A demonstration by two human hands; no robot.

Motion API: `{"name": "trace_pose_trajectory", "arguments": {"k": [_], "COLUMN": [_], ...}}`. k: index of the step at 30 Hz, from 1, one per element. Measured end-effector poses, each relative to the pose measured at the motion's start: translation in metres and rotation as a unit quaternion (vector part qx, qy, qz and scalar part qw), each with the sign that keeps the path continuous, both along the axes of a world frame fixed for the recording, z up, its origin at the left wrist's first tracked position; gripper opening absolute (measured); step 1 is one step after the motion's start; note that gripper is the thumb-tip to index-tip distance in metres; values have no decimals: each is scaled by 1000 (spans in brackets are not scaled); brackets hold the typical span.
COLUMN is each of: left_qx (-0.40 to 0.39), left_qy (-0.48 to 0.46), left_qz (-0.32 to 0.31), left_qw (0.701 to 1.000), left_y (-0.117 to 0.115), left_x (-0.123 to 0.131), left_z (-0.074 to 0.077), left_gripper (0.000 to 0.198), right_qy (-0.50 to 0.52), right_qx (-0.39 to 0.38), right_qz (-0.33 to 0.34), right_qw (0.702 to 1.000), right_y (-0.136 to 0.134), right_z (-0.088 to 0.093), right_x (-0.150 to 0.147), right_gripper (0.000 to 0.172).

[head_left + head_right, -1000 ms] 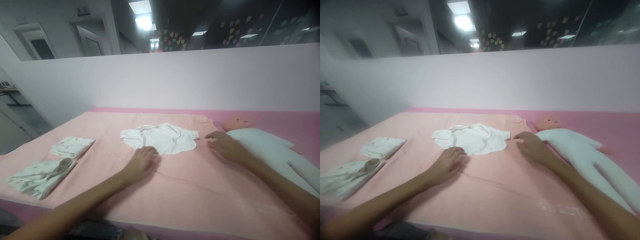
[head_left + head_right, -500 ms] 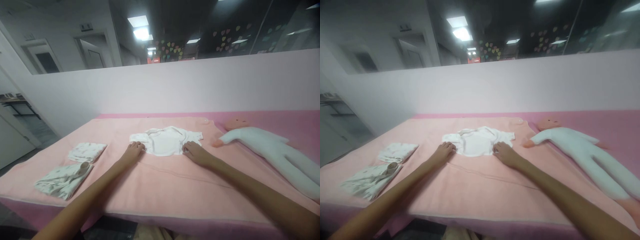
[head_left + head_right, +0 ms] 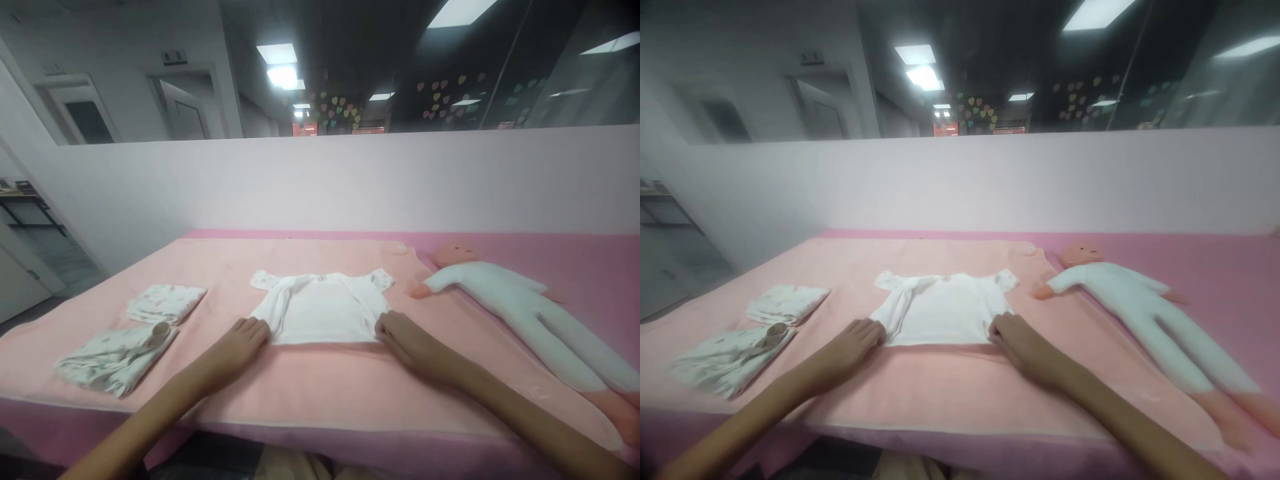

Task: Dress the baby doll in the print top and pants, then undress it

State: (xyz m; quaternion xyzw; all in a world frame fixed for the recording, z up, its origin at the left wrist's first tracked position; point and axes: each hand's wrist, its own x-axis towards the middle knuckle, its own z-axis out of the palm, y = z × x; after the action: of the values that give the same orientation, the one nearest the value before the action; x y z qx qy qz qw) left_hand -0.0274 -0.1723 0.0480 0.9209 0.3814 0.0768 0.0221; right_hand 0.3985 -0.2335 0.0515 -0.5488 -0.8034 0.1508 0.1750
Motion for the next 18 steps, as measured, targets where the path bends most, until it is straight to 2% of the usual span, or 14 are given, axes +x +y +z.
{"name": "trace_pose_trajectory", "arguments": {"k": [2,5,9,13,18], "left_qx": [-19,-52,-86,-79,21], "left_qy": [1,-7,-40,-96,-162], "left_qz": [-18,-35,-11,56,212], "left_qw": [1000,998,995,991,964], "left_y": [-32,-72,-102,-103,-80], "left_x": [-6,-10,-9,-18,-35], "left_z": [-3,-6,-5,-9,-36], "left_gripper": [30,26,22,18,29], "right_qy": [-11,5,19,32,42], "right_qx": [10,26,52,110,177], "right_qz": [1,16,14,-66,-191], "right_qw": [1000,1000,998,991,964], "right_y": [-29,-66,-92,-98,-99], "right_z": [-8,-37,-77,-98,-114], "right_x": [2,2,5,24,61], "right_gripper": [40,34,27,19,34]}}
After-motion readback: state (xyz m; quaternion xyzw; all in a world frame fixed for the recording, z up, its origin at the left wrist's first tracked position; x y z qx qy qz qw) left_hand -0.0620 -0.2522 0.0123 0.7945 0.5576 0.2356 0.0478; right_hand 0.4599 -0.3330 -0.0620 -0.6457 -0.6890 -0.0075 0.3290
